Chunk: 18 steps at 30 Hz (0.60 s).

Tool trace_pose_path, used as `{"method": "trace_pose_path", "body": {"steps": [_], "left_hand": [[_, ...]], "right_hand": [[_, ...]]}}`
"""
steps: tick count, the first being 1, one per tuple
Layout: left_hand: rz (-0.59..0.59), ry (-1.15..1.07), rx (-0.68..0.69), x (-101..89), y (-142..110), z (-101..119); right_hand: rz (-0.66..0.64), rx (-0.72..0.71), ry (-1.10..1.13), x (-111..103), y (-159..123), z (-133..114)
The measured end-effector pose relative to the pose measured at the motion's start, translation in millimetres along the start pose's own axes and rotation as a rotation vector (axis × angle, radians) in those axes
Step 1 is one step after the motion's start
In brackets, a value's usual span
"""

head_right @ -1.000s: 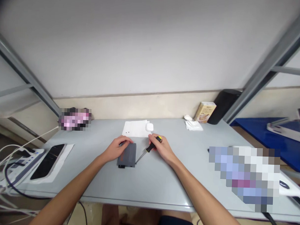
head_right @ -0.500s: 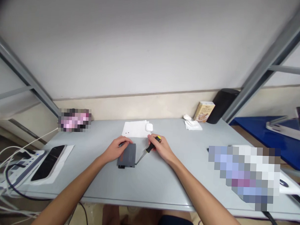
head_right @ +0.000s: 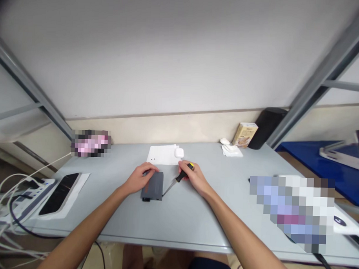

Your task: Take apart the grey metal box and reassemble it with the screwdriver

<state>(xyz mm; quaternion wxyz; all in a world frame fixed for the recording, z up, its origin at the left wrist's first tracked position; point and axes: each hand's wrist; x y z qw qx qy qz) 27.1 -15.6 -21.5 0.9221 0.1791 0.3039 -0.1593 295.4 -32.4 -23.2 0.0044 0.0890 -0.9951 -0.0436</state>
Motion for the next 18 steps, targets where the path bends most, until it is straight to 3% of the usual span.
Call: {"method": "trace_pose_path", "body": {"steps": [10, 18], "left_hand": [[0.012, 0.004, 0.098, -3.2, -1.4, 2.4], [-0.034, 0.033, 0.218, -8.9, -9.2, 27.5]], "right_hand": [[0.048, 0.008, 0.028, -2.8, 2.3, 4.1], [0.163, 0.012, 0.146, -2.5, 6.3, 6.1]]}}
Point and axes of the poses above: each hand's wrist, its own y-axis towards the middle knuckle, its own x-axis out of the palm, z = x × y, and after that the axes turned 2 degrees about -x, right-handed
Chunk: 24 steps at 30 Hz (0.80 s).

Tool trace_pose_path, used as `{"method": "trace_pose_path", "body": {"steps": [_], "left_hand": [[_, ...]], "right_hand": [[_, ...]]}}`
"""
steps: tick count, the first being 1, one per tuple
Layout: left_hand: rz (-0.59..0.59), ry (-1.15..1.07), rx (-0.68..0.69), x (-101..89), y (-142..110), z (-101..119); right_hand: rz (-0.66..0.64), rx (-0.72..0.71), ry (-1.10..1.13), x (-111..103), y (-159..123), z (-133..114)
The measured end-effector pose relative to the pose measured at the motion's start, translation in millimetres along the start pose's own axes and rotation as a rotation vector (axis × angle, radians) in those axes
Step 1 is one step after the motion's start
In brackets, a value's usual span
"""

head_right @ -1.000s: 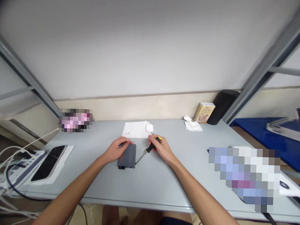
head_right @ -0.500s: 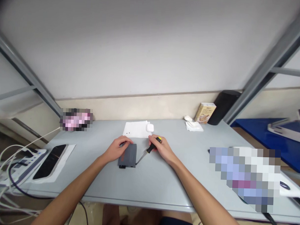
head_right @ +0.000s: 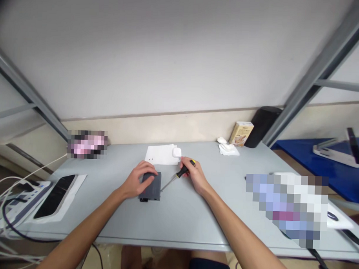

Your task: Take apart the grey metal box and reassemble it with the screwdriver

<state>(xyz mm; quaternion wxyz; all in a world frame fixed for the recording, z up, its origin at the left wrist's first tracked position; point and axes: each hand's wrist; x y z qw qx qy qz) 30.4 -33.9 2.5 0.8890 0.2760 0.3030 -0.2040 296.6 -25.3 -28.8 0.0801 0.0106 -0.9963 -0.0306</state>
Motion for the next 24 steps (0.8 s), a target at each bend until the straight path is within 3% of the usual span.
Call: {"method": "trace_pose_path", "body": {"steps": [3, 6, 12, 24], "left_hand": [[-0.093, 0.036, 0.035, 4.7, 0.4, 8.2], [-0.144, 0.069, 0.046, 8.6, 0.6, 11.2], [-0.141, 0.073, 0.043, 8.1, 0.6, 6.4], [-0.131, 0.068, 0.039, 7.9, 1.0, 3.5]], "right_hand": [[0.051, 0.006, 0.047, -0.3, 0.8, -2.2], [0.022, 0.005, 0.044, 0.0, -0.4, -4.0], [-0.143, -0.021, -0.159, 3.5, -6.7, -6.7], [-0.079, -0.035, -0.111, 4.2, -6.5, -10.4]]}}
Point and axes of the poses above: each hand's wrist, its own y-axis towards the middle knuckle, its own x-axis out of the palm, z = x × y, and after that the axes turned 2 degrees about -x, right-handed
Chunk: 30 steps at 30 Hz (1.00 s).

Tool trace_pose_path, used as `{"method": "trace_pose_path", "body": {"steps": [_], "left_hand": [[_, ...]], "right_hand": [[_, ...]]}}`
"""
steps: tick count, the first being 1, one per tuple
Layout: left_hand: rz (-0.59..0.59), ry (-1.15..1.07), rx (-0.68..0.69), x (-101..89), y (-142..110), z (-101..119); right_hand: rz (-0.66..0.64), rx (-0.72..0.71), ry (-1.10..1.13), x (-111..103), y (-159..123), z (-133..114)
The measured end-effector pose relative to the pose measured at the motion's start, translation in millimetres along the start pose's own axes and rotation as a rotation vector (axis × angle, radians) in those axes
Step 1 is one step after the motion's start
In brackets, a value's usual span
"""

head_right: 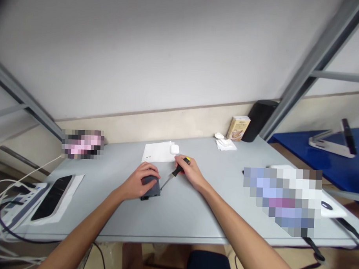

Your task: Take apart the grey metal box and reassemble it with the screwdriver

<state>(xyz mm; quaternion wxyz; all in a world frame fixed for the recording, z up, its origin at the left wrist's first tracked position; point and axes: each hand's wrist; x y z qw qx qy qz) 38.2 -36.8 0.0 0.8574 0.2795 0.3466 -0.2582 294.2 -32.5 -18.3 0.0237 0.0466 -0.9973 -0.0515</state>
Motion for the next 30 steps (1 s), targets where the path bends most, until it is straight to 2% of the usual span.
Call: {"method": "trace_pose_path", "body": {"steps": [7, 13, 21, 30], "left_hand": [[0.004, -0.007, -0.006, -0.5, 0.3, -0.4], [-0.001, -0.017, -0.011, -1.7, 1.6, 1.6], [-0.007, -0.024, -0.014, -1.0, 0.8, -0.1], [-0.014, -0.033, -0.012, -2.5, 1.5, 0.3]], "right_hand": [[-0.035, -0.014, -0.048, -0.3, 0.6, 1.9], [0.000, -0.011, -0.026, 0.2, 0.4, -1.6], [-0.028, -0.010, -0.019, 0.8, 0.3, -1.5], [0.029, 0.002, 0.021, 0.6, 0.8, -3.4]]}}
Point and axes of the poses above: each hand's wrist, its own y-axis towards the middle knuckle, its own x-axis out of the palm, z = x × y, and after that the axes turned 2 degrees about -x, right-handed
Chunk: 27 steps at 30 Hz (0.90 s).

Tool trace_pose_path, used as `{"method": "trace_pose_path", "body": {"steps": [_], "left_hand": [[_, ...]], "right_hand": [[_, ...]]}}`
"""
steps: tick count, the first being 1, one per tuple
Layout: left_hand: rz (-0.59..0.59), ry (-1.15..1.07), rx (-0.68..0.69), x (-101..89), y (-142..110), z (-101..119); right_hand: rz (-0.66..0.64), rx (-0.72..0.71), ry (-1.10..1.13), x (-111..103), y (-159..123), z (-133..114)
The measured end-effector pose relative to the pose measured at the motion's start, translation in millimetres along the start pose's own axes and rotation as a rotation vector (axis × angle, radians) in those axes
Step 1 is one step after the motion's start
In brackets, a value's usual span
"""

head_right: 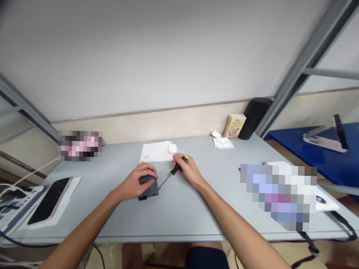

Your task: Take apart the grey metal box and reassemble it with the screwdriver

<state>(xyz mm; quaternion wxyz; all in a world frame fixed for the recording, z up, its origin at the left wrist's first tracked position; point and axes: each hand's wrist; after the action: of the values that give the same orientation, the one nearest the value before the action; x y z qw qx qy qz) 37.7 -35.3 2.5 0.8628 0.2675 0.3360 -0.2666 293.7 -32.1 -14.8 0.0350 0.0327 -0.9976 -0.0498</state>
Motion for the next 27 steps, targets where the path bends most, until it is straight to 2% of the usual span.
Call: {"method": "trace_pose_path", "body": {"steps": [4, 8, 12, 23, 27], "left_hand": [[-0.028, 0.017, -0.014, -0.2, -0.7, 4.4], [-0.074, 0.073, -0.030, 3.3, -1.1, 11.0], [-0.081, 0.098, -0.031, 9.2, -1.2, 9.6], [-0.035, 0.036, -0.034, 11.2, -0.8, 2.5], [0.084, 0.044, -0.092, -3.4, 8.0, -15.0]], "right_hand": [[0.016, -0.014, 0.057, -1.6, 2.4, 3.0], [0.092, -0.031, 0.111, -4.1, 5.7, 6.6], [0.119, -0.022, 0.152, -3.9, 6.7, 8.4], [0.176, 0.026, 0.313, -5.0, 6.9, 7.3], [0.266, 0.058, 0.415, -9.0, 10.3, 6.4]]}}
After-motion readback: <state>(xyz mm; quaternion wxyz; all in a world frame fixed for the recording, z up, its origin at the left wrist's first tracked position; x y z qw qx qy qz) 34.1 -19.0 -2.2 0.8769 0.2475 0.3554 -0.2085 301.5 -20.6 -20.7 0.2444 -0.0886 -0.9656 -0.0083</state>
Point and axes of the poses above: each hand's wrist, its own y-axis towards the middle knuckle, its own x-axis out of the palm, z = x × y, and after that the axes turned 2 degrees about -x, right-handed
